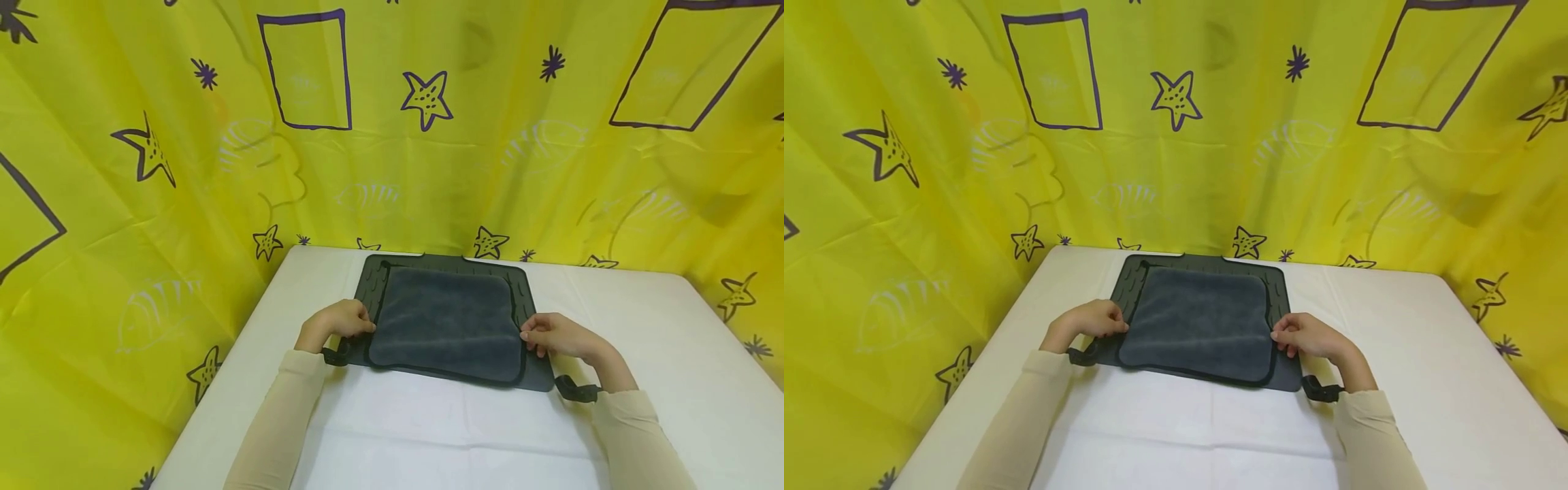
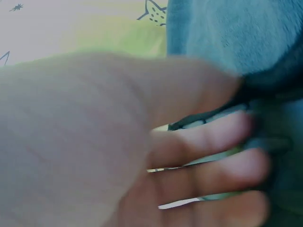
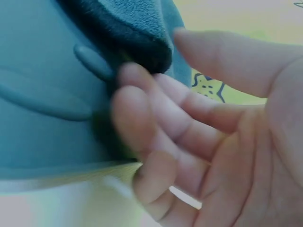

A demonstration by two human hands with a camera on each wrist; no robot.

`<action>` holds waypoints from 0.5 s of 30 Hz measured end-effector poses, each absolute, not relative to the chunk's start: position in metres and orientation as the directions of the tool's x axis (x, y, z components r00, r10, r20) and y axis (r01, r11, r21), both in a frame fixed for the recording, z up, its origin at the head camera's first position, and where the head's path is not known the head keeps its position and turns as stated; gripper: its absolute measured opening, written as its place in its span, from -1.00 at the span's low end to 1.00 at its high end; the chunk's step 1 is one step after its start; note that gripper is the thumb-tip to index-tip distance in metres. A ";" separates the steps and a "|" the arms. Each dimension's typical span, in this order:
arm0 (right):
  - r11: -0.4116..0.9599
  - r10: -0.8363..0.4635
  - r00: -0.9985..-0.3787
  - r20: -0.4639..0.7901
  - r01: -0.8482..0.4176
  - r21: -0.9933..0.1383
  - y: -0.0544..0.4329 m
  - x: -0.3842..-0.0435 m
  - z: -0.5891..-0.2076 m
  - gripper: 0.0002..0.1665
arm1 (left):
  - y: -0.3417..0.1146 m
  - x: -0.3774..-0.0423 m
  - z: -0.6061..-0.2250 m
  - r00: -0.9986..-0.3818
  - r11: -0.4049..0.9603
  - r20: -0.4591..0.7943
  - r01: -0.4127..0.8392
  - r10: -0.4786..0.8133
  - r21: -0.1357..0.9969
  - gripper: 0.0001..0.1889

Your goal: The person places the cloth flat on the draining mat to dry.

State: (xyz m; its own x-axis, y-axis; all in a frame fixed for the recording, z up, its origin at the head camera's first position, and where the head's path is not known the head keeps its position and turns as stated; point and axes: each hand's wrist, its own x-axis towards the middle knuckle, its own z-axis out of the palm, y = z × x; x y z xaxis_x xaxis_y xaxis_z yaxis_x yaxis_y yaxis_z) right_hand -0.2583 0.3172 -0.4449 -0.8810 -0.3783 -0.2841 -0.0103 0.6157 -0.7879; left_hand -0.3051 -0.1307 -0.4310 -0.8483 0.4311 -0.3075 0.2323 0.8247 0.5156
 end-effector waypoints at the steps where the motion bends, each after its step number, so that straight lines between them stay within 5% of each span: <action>1: 0.614 -0.363 -0.890 -0.274 -0.007 -0.789 0.317 -0.259 -0.445 -0.66 | -0.131 -0.306 -0.432 -0.865 0.826 -0.277 0.237 0.419 0.512 -0.81; 15: 0.599 -0.235 -0.970 -0.069 -0.089 -0.796 0.310 -0.265 -0.456 -0.46 | -0.124 -0.316 -0.442 -0.932 0.777 -0.031 0.283 0.362 0.563 -0.88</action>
State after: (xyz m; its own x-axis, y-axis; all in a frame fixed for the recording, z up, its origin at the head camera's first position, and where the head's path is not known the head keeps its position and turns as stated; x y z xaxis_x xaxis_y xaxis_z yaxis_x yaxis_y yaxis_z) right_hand -0.2654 0.3097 -0.4557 -0.9696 -0.2349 -0.0686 -0.0887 0.5986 -0.7962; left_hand -0.3160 -0.1242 -0.4416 -0.9318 0.3615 -0.0308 0.2828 0.7768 0.5628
